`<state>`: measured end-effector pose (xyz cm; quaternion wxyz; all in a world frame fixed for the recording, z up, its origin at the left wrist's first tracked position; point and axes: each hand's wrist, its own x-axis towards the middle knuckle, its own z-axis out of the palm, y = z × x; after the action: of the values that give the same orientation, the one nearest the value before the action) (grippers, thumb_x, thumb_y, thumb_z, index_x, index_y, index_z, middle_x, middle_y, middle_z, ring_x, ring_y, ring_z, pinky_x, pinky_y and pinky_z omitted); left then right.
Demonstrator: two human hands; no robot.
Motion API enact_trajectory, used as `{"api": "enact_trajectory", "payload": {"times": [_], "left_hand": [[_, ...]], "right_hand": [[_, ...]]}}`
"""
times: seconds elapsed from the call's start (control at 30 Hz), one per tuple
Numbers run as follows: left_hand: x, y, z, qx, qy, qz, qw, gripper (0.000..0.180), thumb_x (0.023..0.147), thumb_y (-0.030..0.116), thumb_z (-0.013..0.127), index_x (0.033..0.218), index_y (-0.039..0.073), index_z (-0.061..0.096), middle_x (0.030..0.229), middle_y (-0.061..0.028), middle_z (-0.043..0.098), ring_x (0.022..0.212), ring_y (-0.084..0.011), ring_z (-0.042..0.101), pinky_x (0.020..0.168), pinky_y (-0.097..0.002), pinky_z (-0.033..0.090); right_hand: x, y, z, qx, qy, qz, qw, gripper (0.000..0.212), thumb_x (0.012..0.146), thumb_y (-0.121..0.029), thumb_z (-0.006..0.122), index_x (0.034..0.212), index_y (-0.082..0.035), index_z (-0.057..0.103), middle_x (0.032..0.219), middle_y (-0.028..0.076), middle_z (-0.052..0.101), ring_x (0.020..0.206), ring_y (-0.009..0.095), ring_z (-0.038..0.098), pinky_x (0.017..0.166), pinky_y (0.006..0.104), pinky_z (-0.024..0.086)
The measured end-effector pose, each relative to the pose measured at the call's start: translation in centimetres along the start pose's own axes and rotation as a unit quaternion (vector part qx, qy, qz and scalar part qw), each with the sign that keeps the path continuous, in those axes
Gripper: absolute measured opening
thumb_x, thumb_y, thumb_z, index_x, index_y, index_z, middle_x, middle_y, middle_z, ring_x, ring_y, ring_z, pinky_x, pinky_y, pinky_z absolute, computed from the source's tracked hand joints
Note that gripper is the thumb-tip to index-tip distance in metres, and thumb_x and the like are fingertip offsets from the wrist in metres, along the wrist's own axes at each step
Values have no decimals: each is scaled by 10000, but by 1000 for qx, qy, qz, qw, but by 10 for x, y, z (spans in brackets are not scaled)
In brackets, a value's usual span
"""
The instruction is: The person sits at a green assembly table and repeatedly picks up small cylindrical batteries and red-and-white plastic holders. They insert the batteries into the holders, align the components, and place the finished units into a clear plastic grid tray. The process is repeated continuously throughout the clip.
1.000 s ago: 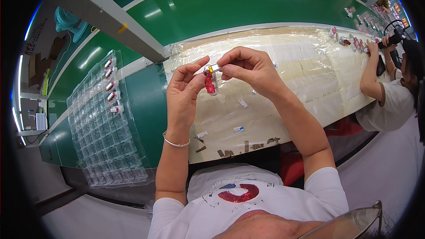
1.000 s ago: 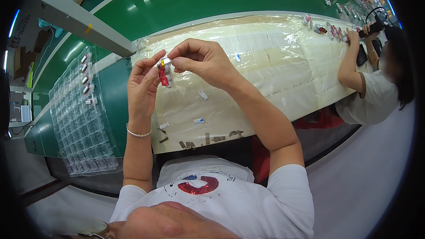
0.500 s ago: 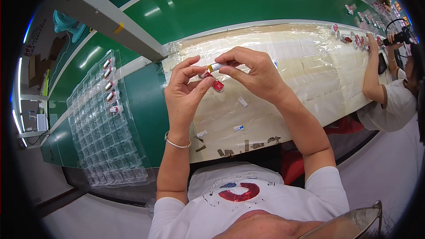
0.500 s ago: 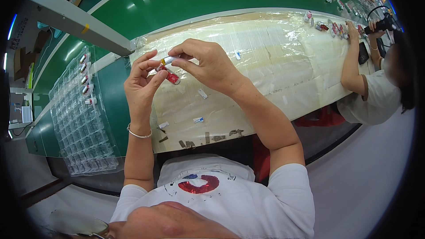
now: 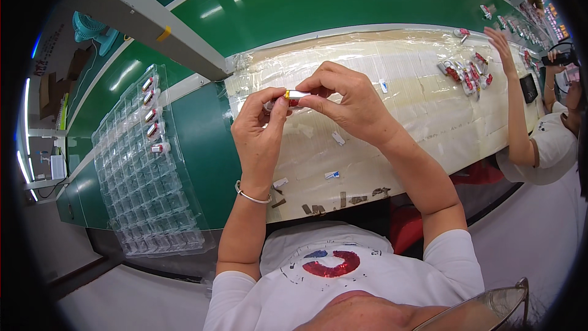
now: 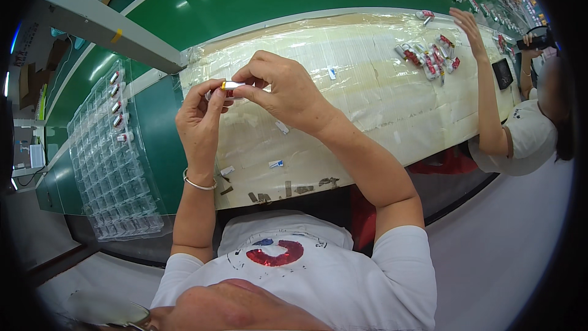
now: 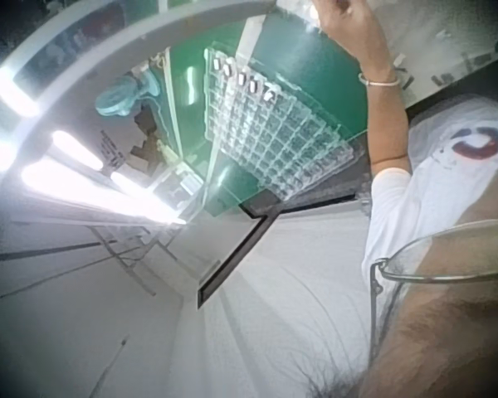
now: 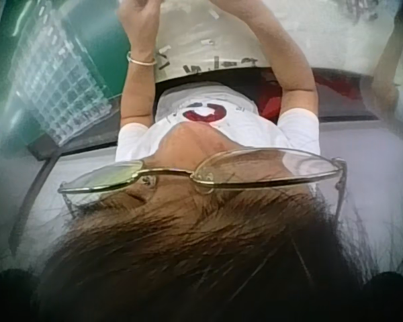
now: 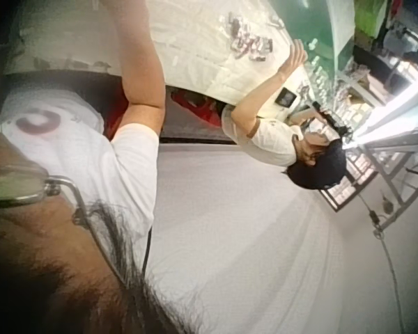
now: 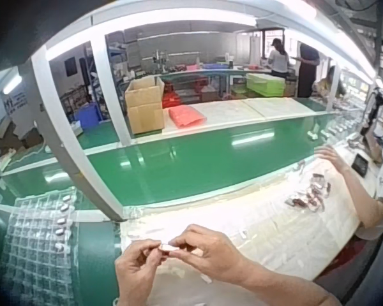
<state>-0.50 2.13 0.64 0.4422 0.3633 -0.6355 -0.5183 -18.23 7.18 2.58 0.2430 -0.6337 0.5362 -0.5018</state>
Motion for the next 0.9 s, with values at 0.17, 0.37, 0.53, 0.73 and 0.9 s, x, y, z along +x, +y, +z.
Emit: {"api": "enact_trajectory", "payload": {"times": [0.17,0.37,0.53,0.73,0.9], "left_hand": [[-1,3,0,-75,-11,15,997,162,955,18,586,1084,-24,675,1060,-77,648,899,-133,664,805,-264,584],[1,4,-3,-83,-20,8,996,195,959,18,573,1120,-31,672,1084,-84,656,951,-133,647,837,-265,562],[0,6,-3,-85,-16,5,996,199,943,10,585,1122,-29,663,1097,-89,667,955,-124,643,848,-253,540],[-2,5,-3,-34,-11,71,997,186,913,-30,602,1091,-26,653,1106,-113,676,942,-131,659,832,-245,545],[-2,7,-2,1,-10,117,993,177,916,-29,602,1084,-28,657,1113,-134,683,939,-156,678,817,-250,552]], "right_hand": [[0,-4,1,45,4,24,999,175,852,-125,740,981,-13,707,866,68,648,756,153,637,698,263,523],[-1,-5,3,-6,28,-32,999,156,842,-104,740,971,-23,710,862,74,644,744,168,647,657,271,528],[-1,-6,3,-36,37,-69,996,150,838,-98,741,967,-29,710,870,74,644,745,178,659,638,273,532],[-2,-8,3,-21,29,-61,998,149,833,-100,746,959,-30,710,867,70,651,740,174,661,626,270,528],[-2,-10,1,5,23,-51,998,151,829,-98,750,955,-26,707,876,68,656,739,168,660,624,268,526]]}}
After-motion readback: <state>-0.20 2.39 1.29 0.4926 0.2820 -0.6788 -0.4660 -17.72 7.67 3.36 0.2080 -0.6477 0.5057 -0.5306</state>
